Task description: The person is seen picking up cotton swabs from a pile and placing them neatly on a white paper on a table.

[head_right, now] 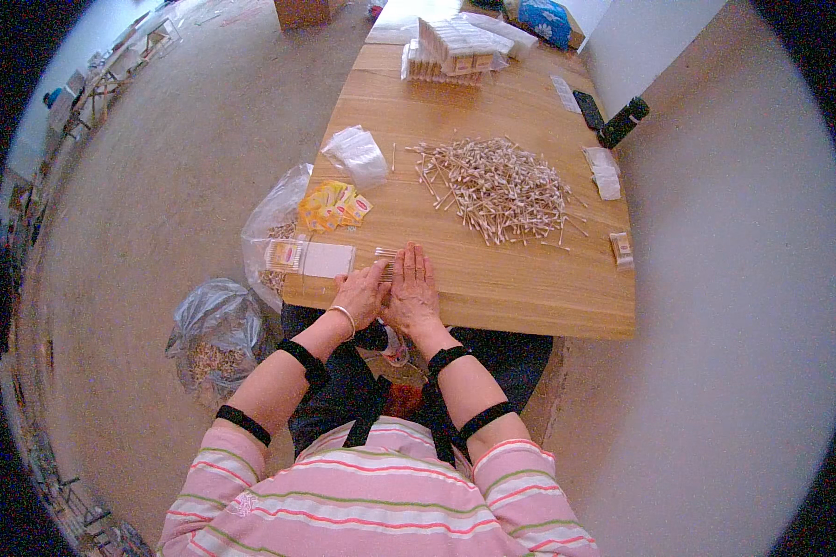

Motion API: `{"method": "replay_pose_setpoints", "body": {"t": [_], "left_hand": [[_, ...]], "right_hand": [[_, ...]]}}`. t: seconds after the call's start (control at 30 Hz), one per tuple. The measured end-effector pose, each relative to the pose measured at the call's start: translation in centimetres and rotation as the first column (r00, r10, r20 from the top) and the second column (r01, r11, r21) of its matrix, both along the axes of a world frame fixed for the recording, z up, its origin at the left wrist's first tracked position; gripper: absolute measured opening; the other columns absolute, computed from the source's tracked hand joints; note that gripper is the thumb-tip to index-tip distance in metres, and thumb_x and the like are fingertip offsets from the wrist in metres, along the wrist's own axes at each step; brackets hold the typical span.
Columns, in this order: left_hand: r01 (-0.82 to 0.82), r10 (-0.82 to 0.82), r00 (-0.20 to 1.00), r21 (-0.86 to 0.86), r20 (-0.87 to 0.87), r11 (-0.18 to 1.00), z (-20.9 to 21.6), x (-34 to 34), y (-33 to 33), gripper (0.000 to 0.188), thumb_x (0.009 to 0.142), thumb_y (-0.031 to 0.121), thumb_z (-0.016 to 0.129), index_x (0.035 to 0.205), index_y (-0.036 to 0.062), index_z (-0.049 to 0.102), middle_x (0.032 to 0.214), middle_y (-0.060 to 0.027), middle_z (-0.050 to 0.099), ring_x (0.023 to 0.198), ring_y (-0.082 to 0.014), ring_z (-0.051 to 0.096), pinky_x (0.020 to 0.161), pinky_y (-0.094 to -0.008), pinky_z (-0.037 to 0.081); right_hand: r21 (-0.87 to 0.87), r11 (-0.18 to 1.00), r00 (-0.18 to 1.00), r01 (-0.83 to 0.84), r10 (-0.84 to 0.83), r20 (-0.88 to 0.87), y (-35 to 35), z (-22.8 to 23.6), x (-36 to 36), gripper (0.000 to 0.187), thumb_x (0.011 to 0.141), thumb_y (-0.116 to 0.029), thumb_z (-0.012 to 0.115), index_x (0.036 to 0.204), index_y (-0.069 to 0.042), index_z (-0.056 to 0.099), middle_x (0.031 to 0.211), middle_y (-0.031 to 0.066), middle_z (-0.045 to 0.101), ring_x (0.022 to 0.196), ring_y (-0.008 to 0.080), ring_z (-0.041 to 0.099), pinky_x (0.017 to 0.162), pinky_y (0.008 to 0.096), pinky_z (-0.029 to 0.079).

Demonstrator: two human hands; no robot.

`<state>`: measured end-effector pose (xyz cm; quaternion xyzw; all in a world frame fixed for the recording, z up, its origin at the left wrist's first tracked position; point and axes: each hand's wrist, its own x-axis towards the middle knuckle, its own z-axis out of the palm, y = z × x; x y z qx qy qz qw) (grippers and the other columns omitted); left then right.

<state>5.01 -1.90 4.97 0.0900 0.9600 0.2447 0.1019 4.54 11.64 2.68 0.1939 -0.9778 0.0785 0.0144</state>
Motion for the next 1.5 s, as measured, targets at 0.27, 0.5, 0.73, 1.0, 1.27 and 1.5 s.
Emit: {"method": "replay_pose_setpoints", "body": {"t": [0.27,0.5,0.73,1.0,1.27,1.5], "left_hand": [[-0.021,0.028,0.991,-0.056,0.131,0.998,2.6,-0.8,0.7,0.060,0.085,0.021,0.056,0.137,0.0143,0.029,0.100,-0.0154,0.064,0.095,-0.0310,0.061,0.082,-0.0506,0.034],[0.018,-0.006,0.985,-0.066,0.171,0.998,0.9,-1.3,-0.1,0.080,0.072,0.018,0.068,0.140,0.0117,0.025,0.107,-0.0116,0.062,0.098,-0.0286,0.060,0.085,-0.0468,0.036],[-0.057,0.058,0.994,-0.008,0.093,0.998,0.5,-1.4,0.5,0.062,0.083,0.015,0.055,0.138,0.0147,0.026,0.093,-0.0175,0.066,0.092,-0.0352,0.062,0.080,-0.0534,0.036],[-0.097,0.098,0.993,-0.025,0.069,0.995,-0.5,-1.3,0.1,0.059,0.084,0.016,0.054,0.137,0.0185,0.030,0.091,-0.0163,0.066,0.089,-0.0345,0.063,0.081,-0.0481,0.037],[-0.150,0.419,0.869,0.668,-0.263,0.729,-3.2,-1.6,0.0,0.044,0.088,0.014,0.049,0.129,-0.0010,0.045,0.128,-0.0171,0.048,0.120,-0.0275,0.044,0.102,-0.0339,0.033],[-0.206,0.351,0.936,0.855,0.030,0.476,-2.7,-2.5,0.6,0.041,0.095,0.014,0.039,0.132,-0.0027,0.041,0.135,-0.0148,0.045,0.126,-0.0244,0.040,0.105,-0.0319,0.028]], "right_hand": [[-0.016,1.000,1.000,0.002,-0.003,-0.005,0.2,0.4,0.0,0.093,0.076,-0.049,0.055,0.139,0.009,0.019,0.147,0.0271,0.012,0.139,0.0376,0.009,0.113,0.0452,0.006],[-0.085,0.996,0.999,-0.011,0.016,0.049,-0.1,1.6,0.2,0.092,0.075,-0.046,0.056,0.138,0.010,0.019,0.146,0.0280,0.014,0.138,0.0384,0.010,0.113,0.0455,0.008],[0.030,1.000,0.999,-0.006,0.005,0.032,0.3,1.0,0.0,0.104,0.072,-0.058,0.058,0.139,0.009,0.016,0.147,0.0265,0.013,0.139,0.0369,0.008,0.113,0.0451,0.005],[-0.069,0.993,0.995,-0.095,0.098,0.034,0.7,1.5,0.9,0.094,0.076,-0.049,0.059,0.138,0.008,0.018,0.145,0.0262,0.017,0.137,0.0377,0.013,0.113,0.0464,0.011],[-0.117,0.992,0.996,-0.044,0.053,0.070,0.0,1.8,1.0,0.092,0.078,-0.050,0.058,0.137,0.009,0.020,0.146,0.0269,0.015,0.138,0.0384,0.010,0.113,0.0454,0.008],[-0.042,0.999,0.997,0.009,-0.006,0.072,-1.2,1.3,0.9,0.086,0.084,-0.050,0.047,0.137,0.012,0.020,0.145,0.0282,0.015,0.138,0.0388,0.010,0.113,0.0455,0.006]]}}
